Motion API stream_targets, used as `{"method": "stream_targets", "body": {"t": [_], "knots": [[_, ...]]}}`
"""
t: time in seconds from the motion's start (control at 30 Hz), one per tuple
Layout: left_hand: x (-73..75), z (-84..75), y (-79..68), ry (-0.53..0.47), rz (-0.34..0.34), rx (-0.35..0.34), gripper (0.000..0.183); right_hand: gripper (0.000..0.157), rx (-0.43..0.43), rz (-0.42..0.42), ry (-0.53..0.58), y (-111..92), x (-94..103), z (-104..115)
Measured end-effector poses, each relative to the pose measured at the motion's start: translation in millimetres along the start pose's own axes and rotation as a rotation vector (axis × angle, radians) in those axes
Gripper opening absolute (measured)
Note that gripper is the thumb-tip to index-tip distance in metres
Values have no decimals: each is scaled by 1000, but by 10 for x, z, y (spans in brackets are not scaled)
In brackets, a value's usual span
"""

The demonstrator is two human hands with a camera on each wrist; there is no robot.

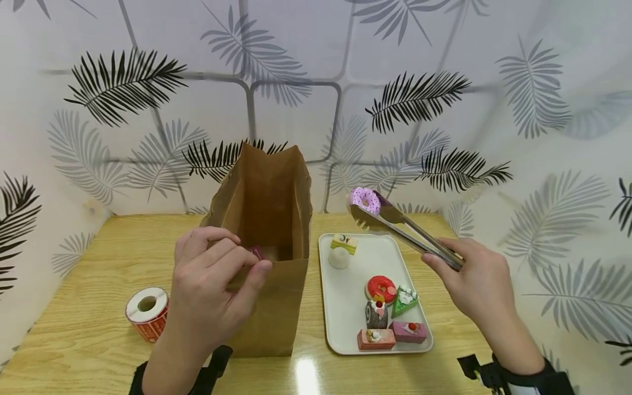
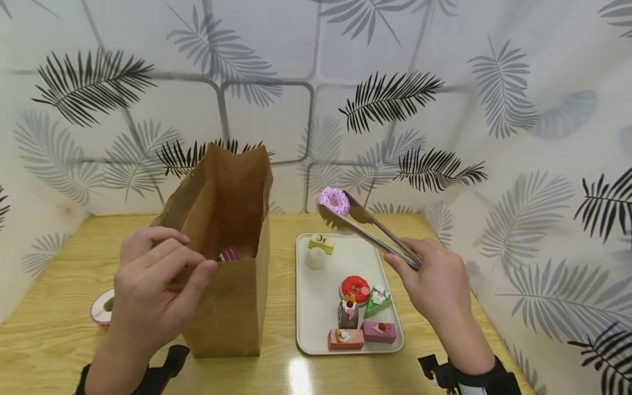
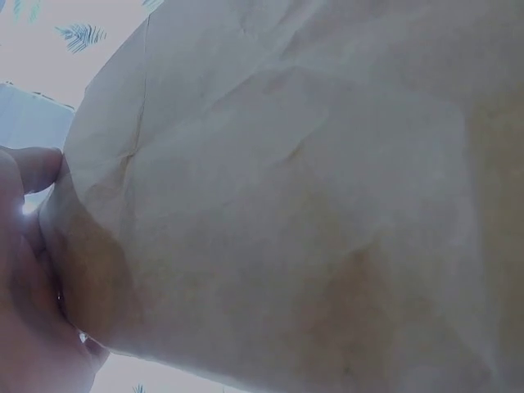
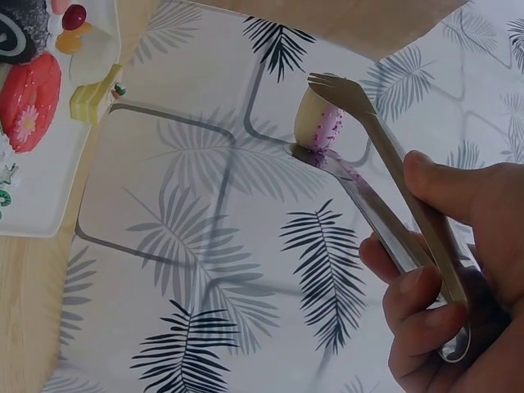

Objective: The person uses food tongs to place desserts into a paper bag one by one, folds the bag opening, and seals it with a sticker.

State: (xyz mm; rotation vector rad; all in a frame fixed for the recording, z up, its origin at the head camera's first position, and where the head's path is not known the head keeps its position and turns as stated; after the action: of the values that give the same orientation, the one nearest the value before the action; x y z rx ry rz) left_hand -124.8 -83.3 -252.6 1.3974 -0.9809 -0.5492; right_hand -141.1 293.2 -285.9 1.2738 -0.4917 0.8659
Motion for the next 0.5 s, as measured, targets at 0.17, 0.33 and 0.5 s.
{"method": "stream_targets", "body": {"t": [0.17, 0.33, 0.5], "knots": [[7, 8, -1, 21, -27, 25, 45, 38, 53, -68, 24, 8, 90, 84], [7, 20, 1, 18, -25, 39, 46, 40, 82, -114, 54, 19, 181, 174], [10, 23, 7, 18, -17, 46, 46, 42, 100, -136, 90, 45, 270, 266]]}}
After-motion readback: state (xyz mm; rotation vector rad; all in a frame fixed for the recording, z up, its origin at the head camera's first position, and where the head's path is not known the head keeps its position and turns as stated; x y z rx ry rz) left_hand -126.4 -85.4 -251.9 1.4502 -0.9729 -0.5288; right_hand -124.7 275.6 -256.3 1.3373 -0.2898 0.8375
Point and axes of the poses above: each hand's wrist, its own y-axis towards the middle knuckle, its own x-axis out of the back of the hand, z = x × y, the point moved 6 cm from there along y, towards the middle knuckle, and after that the axes turned 2 degrees about -x, right-handed, at the moved point
